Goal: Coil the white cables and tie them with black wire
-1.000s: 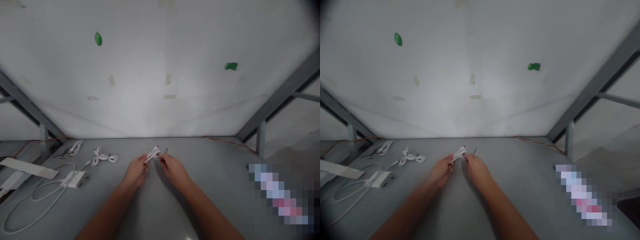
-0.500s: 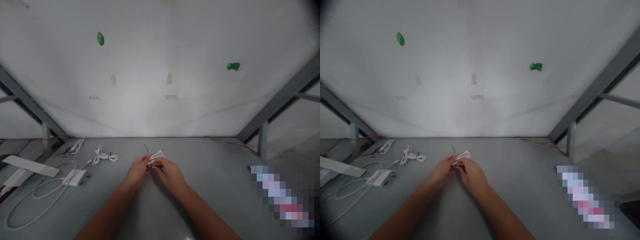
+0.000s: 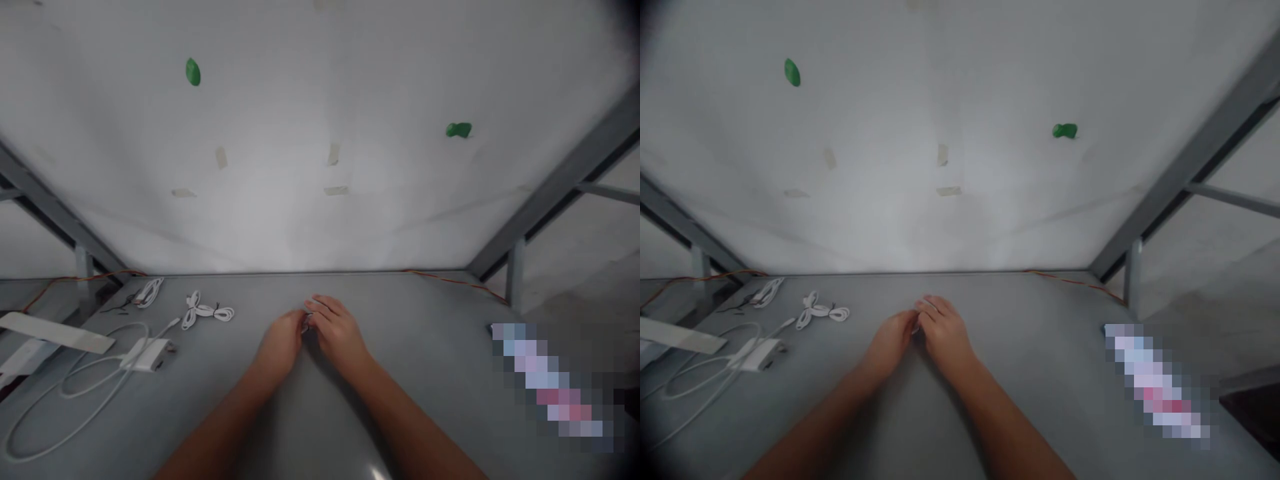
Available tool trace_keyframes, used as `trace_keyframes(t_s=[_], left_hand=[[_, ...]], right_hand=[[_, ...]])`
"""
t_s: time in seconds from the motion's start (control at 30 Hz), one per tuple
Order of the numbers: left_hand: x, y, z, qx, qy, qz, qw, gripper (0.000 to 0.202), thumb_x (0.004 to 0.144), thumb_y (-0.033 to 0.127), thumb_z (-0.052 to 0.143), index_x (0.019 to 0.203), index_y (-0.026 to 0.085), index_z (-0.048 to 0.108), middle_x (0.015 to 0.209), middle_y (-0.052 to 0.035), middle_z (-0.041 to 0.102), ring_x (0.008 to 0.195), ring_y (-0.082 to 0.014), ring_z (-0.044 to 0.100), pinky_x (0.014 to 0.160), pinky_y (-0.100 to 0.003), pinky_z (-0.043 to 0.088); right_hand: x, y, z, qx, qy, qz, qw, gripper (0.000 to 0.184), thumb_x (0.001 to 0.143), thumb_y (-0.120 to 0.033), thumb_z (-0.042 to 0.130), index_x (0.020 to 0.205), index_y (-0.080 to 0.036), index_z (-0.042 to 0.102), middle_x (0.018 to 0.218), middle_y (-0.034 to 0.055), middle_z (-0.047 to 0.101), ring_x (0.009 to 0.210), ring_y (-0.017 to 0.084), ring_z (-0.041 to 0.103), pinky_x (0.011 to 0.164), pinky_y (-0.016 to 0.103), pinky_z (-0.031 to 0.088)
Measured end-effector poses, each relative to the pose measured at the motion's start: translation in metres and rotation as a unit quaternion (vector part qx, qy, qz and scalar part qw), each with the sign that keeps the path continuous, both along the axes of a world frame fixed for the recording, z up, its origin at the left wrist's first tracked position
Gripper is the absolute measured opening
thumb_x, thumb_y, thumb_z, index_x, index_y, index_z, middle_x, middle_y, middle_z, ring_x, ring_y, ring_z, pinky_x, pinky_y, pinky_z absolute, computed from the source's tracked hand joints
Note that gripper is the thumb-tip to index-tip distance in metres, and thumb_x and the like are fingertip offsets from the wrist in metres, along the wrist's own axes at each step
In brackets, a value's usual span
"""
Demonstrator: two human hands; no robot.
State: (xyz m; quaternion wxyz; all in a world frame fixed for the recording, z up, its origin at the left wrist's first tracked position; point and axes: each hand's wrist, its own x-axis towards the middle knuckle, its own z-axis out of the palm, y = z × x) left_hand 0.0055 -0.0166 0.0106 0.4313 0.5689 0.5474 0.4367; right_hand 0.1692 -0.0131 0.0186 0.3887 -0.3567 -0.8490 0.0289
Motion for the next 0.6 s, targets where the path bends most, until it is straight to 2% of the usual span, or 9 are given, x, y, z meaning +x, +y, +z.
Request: trace_keyframes(t_s=[0.1, 0.17, 0.3, 0.43, 0.6], left_hand=[[-0.001, 0.0, -0.002, 0.08, 0.142, -0.048, 0.985, 0.021, 0.091, 0.015, 0.055, 0.082, 0.021, 0.073, 0.085, -0.0105, 0.072, 0.078, -0.0241, 0.061, 0.081, -0.034, 0.044], [-0.002, 0.0, -0.002, 0.091, 0.179, -0.053, 0.978, 0.023, 0.094, 0.018, 0.052, 0.087, 0.022, 0.073, 0.088, -0.0099, 0.073, 0.082, -0.0244, 0.064, 0.084, -0.034, 0.046], [-0.002, 0.0, 0.003, 0.09, 0.187, -0.043, 0.977, 0.028, 0.098, 0.021, 0.048, 0.093, 0.021, 0.075, 0.096, -0.0107, 0.074, 0.092, -0.0249, 0.067, 0.09, -0.035, 0.047], [0.001, -0.002, 0.008, 0.098, 0.186, -0.03, 0.977, 0.029, 0.099, 0.019, 0.047, 0.097, 0.021, 0.075, 0.098, -0.0103, 0.074, 0.093, -0.0243, 0.068, 0.09, -0.035, 0.048], [0.003, -0.006, 0.008, 0.139, 0.197, -0.064, 0.968, 0.033, 0.102, 0.019, 0.041, 0.115, 0.02, 0.071, 0.111, -0.0125, 0.07, 0.105, -0.0247, 0.066, 0.098, -0.038, 0.048]], right_hand=[[-0.002, 0.001, -0.005, -0.027, -0.043, -0.038, 0.998, 0.029, 0.094, -0.002, 0.048, 0.088, -0.019, 0.07, 0.09, 0.0113, 0.076, 0.095, 0.025, 0.068, 0.089, 0.039, 0.054], [-0.003, 0.002, -0.008, -0.058, -0.049, -0.058, 0.995, 0.028, 0.094, -0.001, 0.047, 0.088, -0.018, 0.068, 0.084, 0.0098, 0.073, 0.085, 0.023, 0.067, 0.079, 0.033, 0.052], [-0.007, 0.002, -0.011, -0.102, -0.01, -0.077, 0.992, 0.024, 0.094, -0.002, 0.048, 0.087, -0.019, 0.064, 0.087, 0.0094, 0.071, 0.085, 0.022, 0.064, 0.077, 0.031, 0.048], [-0.01, 0.003, -0.012, -0.122, 0.027, -0.1, 0.987, 0.023, 0.094, -0.006, 0.045, 0.086, -0.021, 0.06, 0.086, 0.0088, 0.068, 0.086, 0.023, 0.062, 0.077, 0.032, 0.047], [-0.009, 0.006, -0.014, -0.135, 0.052, -0.132, 0.981, 0.019, 0.094, -0.01, 0.046, 0.085, -0.023, 0.057, 0.088, 0.0082, 0.067, 0.087, 0.023, 0.063, 0.08, 0.032, 0.048]])
